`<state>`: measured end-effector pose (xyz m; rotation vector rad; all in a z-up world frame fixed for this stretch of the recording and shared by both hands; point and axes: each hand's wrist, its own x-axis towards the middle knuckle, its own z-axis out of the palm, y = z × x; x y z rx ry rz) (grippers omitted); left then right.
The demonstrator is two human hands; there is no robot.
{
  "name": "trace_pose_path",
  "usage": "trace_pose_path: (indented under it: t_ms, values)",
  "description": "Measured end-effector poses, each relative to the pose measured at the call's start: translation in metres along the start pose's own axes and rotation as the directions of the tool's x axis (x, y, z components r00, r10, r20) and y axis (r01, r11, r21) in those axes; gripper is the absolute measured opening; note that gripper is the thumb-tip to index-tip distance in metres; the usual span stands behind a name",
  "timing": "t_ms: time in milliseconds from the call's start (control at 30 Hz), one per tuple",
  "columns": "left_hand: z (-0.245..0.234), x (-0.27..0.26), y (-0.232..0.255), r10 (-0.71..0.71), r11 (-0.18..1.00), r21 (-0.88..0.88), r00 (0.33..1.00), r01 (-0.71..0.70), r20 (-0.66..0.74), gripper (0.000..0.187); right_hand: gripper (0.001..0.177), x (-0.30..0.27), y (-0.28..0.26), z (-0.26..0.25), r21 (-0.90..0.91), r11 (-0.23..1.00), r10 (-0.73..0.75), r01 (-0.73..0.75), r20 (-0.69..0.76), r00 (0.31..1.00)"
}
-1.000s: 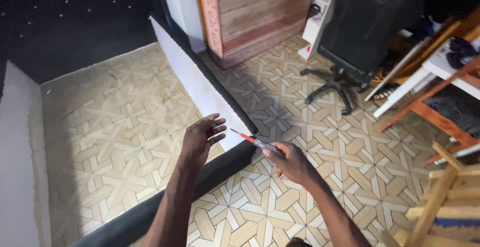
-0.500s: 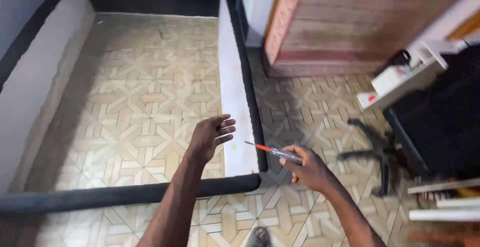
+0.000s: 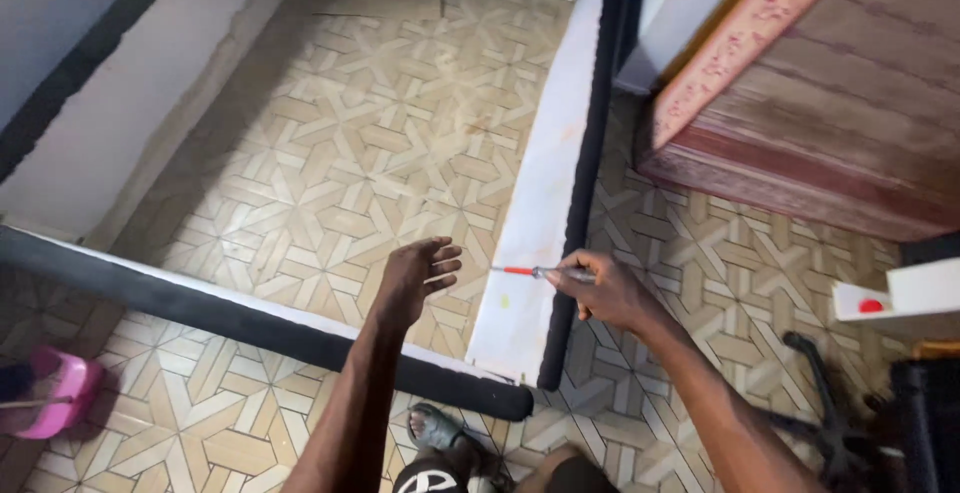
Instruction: Repairing or assembling a bed frame by securing the fabric cover to the wood using a screwdriver or prying tool.
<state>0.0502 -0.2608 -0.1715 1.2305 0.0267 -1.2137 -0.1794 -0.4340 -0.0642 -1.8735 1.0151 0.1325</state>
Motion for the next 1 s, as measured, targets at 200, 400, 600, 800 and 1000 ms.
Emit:
trace_pose_path:
  t_ms: [200, 400, 600, 800, 1000]
  values:
    - [0.001, 0.031, -0.037, 0.021, 1.000, 0.008, 0.993, -0.021, -0.113, 0.041, 0.045, 0.073, 0.035, -0.008, -0.086, 0.996, 0.032, -0.014, 0.211, 0.977]
    - [0.033, 0.082, -0.108, -0.082, 0.995, -0.074, 0.954, 0.063, -0.290, 0.040, 0.038, 0.165, 0.105, -0.026, -0.196, 0.977, 0.031, 0.083, 0.519, 0.854]
    - [0.066, 0.125, -0.160, -0.065, 0.998, -0.034, 0.892, 0.055, -0.447, 0.042, 0.031, 0.237, 0.143, -0.018, -0.222, 0.860, -0.128, 0.460, 0.779, 0.614]
    - [0.053, 0.111, -0.273, 0.119, 0.889, 0.411, 0.763, 0.203, -0.635, 0.039, 0.034, 0.271, 0.178, 0.054, -0.406, 0.743, 0.122, 0.533, 0.864, 0.488]
    - [0.052, 0.089, -0.403, 0.221, 0.488, 0.794, 0.828, 0.363, -0.515, 0.029, 0.032, 0.257, 0.211, 0.131, -0.376, 0.525, 0.188, 0.763, 0.926, 0.327]
